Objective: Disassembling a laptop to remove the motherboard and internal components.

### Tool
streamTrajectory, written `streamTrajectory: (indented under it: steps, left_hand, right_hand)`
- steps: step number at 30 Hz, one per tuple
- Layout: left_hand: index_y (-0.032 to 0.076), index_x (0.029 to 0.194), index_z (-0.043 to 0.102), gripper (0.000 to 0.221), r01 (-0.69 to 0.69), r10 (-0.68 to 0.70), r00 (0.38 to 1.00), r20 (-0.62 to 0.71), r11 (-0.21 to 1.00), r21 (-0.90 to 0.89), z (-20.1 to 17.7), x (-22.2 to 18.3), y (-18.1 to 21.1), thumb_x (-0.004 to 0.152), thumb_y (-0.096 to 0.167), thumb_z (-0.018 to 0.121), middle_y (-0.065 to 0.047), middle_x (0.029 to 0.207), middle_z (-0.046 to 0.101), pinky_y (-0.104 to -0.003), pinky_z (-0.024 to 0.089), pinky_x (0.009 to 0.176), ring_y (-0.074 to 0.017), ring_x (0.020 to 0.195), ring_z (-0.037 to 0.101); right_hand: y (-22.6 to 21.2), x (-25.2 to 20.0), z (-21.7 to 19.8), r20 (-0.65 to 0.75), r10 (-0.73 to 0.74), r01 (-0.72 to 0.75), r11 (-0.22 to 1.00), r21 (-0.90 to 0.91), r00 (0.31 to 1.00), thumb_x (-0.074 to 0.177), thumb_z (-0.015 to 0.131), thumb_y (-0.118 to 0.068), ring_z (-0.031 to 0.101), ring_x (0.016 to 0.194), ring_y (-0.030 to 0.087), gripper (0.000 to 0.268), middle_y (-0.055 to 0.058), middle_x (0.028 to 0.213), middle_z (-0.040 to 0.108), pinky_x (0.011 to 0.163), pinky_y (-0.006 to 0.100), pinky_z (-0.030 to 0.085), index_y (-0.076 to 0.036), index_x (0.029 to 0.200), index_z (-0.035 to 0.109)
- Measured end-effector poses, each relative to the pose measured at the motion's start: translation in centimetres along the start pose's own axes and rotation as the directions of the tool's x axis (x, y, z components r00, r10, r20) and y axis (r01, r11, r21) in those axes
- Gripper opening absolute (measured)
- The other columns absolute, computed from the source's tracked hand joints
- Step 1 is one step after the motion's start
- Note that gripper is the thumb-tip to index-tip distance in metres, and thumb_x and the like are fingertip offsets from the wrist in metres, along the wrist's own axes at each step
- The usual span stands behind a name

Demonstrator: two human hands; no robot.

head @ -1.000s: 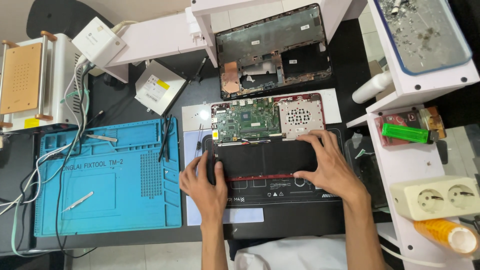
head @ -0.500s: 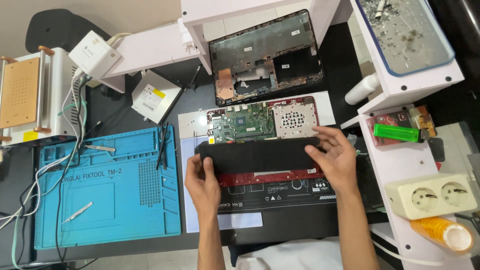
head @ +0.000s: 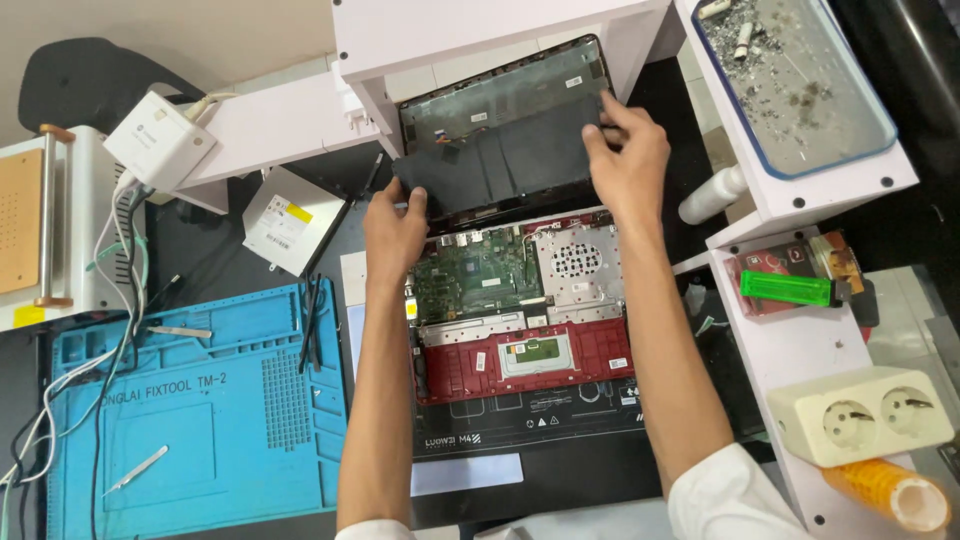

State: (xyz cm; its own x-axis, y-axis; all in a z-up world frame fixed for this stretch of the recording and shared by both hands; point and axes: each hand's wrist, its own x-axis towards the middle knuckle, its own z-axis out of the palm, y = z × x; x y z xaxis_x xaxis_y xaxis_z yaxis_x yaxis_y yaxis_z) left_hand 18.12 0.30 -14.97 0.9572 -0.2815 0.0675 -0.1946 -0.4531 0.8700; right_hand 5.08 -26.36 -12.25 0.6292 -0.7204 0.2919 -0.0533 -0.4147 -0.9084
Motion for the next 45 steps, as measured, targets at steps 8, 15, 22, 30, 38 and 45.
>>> streamTrajectory:
  steps: [8, 15, 22, 30, 38, 45]
  left_hand:
    - [-0.012, 0.113, 0.068, 0.042, -0.002, -0.002, 1.000, 0.014, 0.971, 0.239, 1.3, 3.0, 1.6, 0.096, 0.026, 0.068, -0.026, 0.103, 0.072, -0.045, 0.054, 0.087, -0.0385, 0.098, 0.072]
    - [-0.007, 0.137, 0.055, 0.056, 0.105, -0.110, 0.992, 0.058, 0.991, 0.082, 2.2, 3.4, 1.6, 0.092, 0.025, 0.065, -0.025, 0.116, 0.074, -0.037, 0.056, 0.092, -0.0301, 0.108, 0.075]
    - [-0.005, 0.142, 0.052, 0.056, 0.056, -0.058, 0.997, 0.049, 0.998, 0.028, 1.4, 2.5, 0.8, 0.093, 0.021, 0.064, -0.025, 0.128, 0.069, -0.037, 0.055, 0.097, -0.0283, 0.116, 0.071]
    - [0.004, 0.121, 0.070, 0.025, -0.154, 0.154, 0.988, 0.016, 0.988, 0.029, -2.2, -6.5, 6.5, 0.101, 0.012, 0.058, -0.013, 0.114, 0.075, -0.035, 0.056, 0.089, -0.0236, 0.106, 0.073]
    - [0.006, 0.119, 0.071, 0.024, -0.168, 0.167, 0.986, 0.022, 0.981, 0.099, 1.7, -18.8, 5.1, 0.098, 0.010, 0.060, -0.010, 0.105, 0.076, -0.040, 0.046, 0.097, -0.0250, 0.099, 0.067]
    - [0.007, 0.122, 0.069, 0.027, -0.325, 0.330, 0.944, 0.007, 0.927, 0.186, 2.7, -20.3, 5.3, 0.095, 0.009, 0.064, -0.006, 0.104, 0.077, -0.040, 0.042, 0.099, -0.0245, 0.099, 0.066]
  right_hand:
    - [2.1, 4.5, 2.5, 0.077, -0.117, 0.133, 0.960, -0.245, 0.990, 0.081, 0.079, -0.001, 0.067, 0.117, 0.040, 0.063, 0.031, 0.124, 0.067, 0.101, 0.039, 0.052, 0.012, 0.139, 0.056]
    - [2.7, 4.2, 2.6, 0.144, -0.089, 0.127, 0.952, -0.280, 0.986, 0.085, 0.080, -0.009, 0.061, 0.128, 0.043, 0.065, 0.035, 0.131, 0.062, 0.111, 0.040, 0.045, 0.016, 0.138, 0.053]
    - [2.6, 3.4, 2.4, 0.174, -0.173, 0.220, 0.928, -0.301, 0.969, 0.081, 0.083, -0.009, 0.058, 0.129, 0.045, 0.063, 0.034, 0.136, 0.060, 0.112, 0.043, 0.044, 0.013, 0.135, 0.058]
    - [-6.1, -5.9, -1.4, 0.146, -0.104, 0.113, 0.992, -0.055, 0.984, 0.093, 0.066, 0.007, 0.073, 0.114, 0.026, 0.038, 0.016, 0.122, 0.072, 0.098, 0.036, 0.057, -0.002, 0.129, 0.066]
    - [-4.8, -17.7, -3.0, 0.214, 0.065, -0.035, 0.989, -0.143, 0.975, 0.093, 0.064, 0.001, 0.075, 0.096, 0.023, 0.032, 0.012, 0.103, 0.076, 0.089, 0.036, 0.059, -0.004, 0.125, 0.067]
    - [-3.7, -19.9, -3.5, 0.236, -0.033, 0.054, 0.995, -0.083, 0.971, 0.093, 0.059, 0.003, 0.070, 0.113, 0.026, 0.041, 0.007, 0.109, 0.078, 0.102, 0.039, 0.052, -0.005, 0.134, 0.060]
